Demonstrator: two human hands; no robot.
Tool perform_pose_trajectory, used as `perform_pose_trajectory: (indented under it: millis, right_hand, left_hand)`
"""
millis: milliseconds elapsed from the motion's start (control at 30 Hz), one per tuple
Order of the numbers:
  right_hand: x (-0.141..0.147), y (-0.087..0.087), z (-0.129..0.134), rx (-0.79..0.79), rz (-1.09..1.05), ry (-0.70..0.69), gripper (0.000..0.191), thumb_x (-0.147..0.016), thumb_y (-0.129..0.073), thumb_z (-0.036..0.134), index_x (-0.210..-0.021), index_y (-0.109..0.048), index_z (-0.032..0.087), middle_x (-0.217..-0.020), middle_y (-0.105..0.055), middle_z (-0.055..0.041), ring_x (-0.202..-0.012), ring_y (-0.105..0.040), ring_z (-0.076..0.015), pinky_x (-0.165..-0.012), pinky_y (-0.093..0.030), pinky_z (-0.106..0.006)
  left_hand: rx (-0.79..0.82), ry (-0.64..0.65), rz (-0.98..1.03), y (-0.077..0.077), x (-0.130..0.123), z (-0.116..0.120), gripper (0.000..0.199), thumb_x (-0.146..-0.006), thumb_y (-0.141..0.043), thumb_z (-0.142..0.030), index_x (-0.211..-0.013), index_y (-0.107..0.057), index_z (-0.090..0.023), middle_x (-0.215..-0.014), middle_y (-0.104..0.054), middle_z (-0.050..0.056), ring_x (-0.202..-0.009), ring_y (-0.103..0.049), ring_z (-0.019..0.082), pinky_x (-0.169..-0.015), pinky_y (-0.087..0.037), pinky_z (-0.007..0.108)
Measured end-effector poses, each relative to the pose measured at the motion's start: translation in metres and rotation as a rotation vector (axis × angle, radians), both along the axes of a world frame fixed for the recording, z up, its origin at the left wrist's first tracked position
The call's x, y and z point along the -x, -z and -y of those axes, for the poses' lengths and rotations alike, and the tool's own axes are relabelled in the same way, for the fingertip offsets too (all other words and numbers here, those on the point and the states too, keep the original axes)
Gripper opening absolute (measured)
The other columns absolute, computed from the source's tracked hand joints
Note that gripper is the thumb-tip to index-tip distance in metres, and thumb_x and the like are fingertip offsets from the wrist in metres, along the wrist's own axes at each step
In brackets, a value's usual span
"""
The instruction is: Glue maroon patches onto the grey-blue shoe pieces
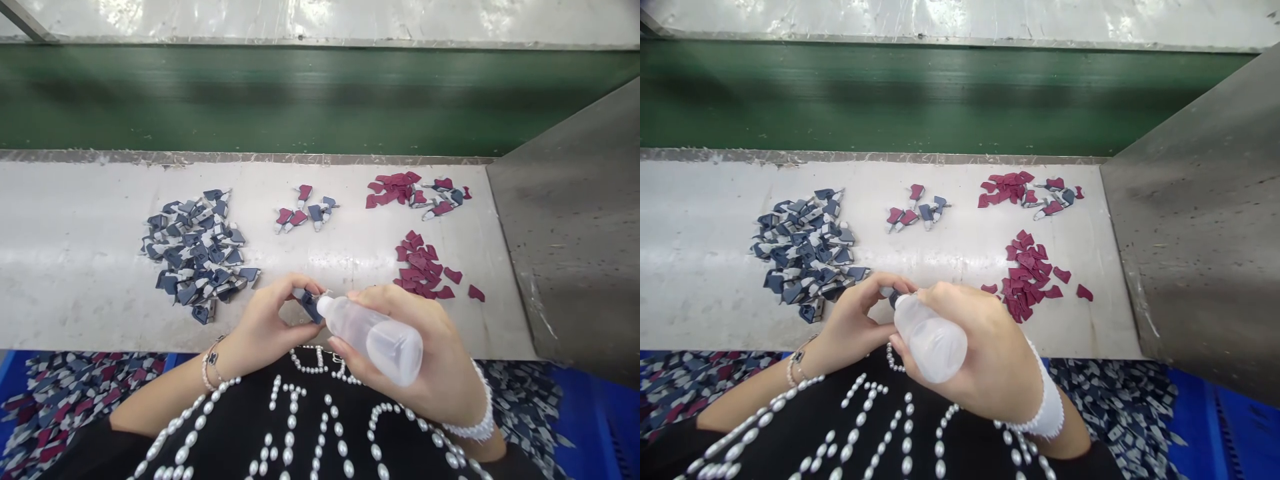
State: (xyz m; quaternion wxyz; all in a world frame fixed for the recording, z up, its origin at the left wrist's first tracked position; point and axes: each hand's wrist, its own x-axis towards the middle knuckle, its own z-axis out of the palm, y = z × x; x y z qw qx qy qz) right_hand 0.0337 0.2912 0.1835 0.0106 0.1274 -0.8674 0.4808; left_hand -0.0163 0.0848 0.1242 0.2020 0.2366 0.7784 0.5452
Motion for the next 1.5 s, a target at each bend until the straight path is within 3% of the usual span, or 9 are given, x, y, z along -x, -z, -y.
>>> perform_pose_trajectory:
  millis: [300, 600, 800, 1033, 1233, 1500]
  right_hand:
    - [-0.0003, -0.0014, 0.0006, 0.019, 0.02, 0.016, 0.022, -0.085, -0.074, 0.025, -0.099, -0.058, 0.024, -0.081, -0.068, 0.0036, -0.065, -0.066, -0.0121, -0.061, -0.051, -0.025]
    - [0.0008, -0.0034, -0.0004, 0.021, -0.014, -0.018, 0.022, -0.084, -0.075, 0.023, -0.094, -0.055, 0.022, -0.08, -0.066, 0.0052, -0.067, -0.064, -0.0082, -0.063, -0.049, -0.02]
    - [0.0004, -0.0034, 0.0009, 0.014, -0.005, 0.01, 0.027, -0.084, -0.075, 0.024, -0.104, -0.057, 0.024, -0.085, -0.067, 0.0062, -0.071, -0.065, -0.0076, -0.065, -0.049, -0.019]
    - [0.0005, -0.0038, 0.0006, 0.015, -0.018, -0.037, 0.024, -0.085, -0.075, 0.024, -0.097, -0.054, 0.023, -0.082, -0.066, 0.0061, -0.07, -0.065, -0.0082, -0.066, -0.049, -0.02]
    - [-0.0008, -0.0039, 0.0006, 0.007, -0.021, 0.009, 0.03, -0.085, -0.076, 0.024, -0.108, -0.056, 0.024, -0.087, -0.068, 0.0055, -0.073, -0.066, -0.0084, -0.067, -0.05, -0.019]
    - [-0.0018, -0.0038, -0.0018, -0.018, -0.008, -0.081, 0.025, -0.087, -0.072, 0.027, -0.084, -0.048, 0.022, -0.082, -0.068, 0.0018, -0.067, -0.066, -0.0106, -0.06, -0.05, -0.023]
  left_hand:
    - [0.006, 0.001, -0.009, -0.0009, 0.0016, -0.0013, 0.036, -0.077, -0.076, -0.012, -0.106, -0.059, -0.023, -0.105, -0.071, 0.003, -0.098, -0.069, 0.02, -0.088, -0.055, 0.032]
    - [0.013, 0.001, -0.028, -0.0038, 0.001, -0.0015, 0.042, -0.074, -0.076, -0.006, -0.108, -0.058, -0.025, -0.106, -0.071, -0.001, -0.099, -0.069, 0.016, -0.088, -0.055, 0.027]
    - [0.009, -0.001, -0.052, -0.0051, 0.0017, -0.0009, 0.04, -0.076, -0.076, -0.008, -0.108, -0.058, -0.025, -0.105, -0.071, -0.001, -0.098, -0.07, 0.015, -0.085, -0.056, 0.026]
    - [0.013, 0.012, -0.066, -0.005, 0.0017, -0.0011, 0.042, -0.075, -0.076, -0.007, -0.109, -0.058, -0.025, -0.105, -0.071, -0.002, -0.098, -0.069, 0.014, -0.086, -0.056, 0.024]
    - [0.03, 0.017, -0.089, -0.0063, 0.0025, -0.001, 0.039, -0.077, -0.076, -0.01, -0.109, -0.058, -0.025, -0.104, -0.071, -0.001, -0.094, -0.07, 0.014, -0.083, -0.057, 0.023]
    - [0.035, 0.008, -0.092, -0.0035, 0.002, -0.0012, 0.045, -0.074, -0.076, -0.005, -0.109, -0.058, -0.025, -0.107, -0.071, -0.002, -0.1, -0.069, 0.014, -0.088, -0.056, 0.023]
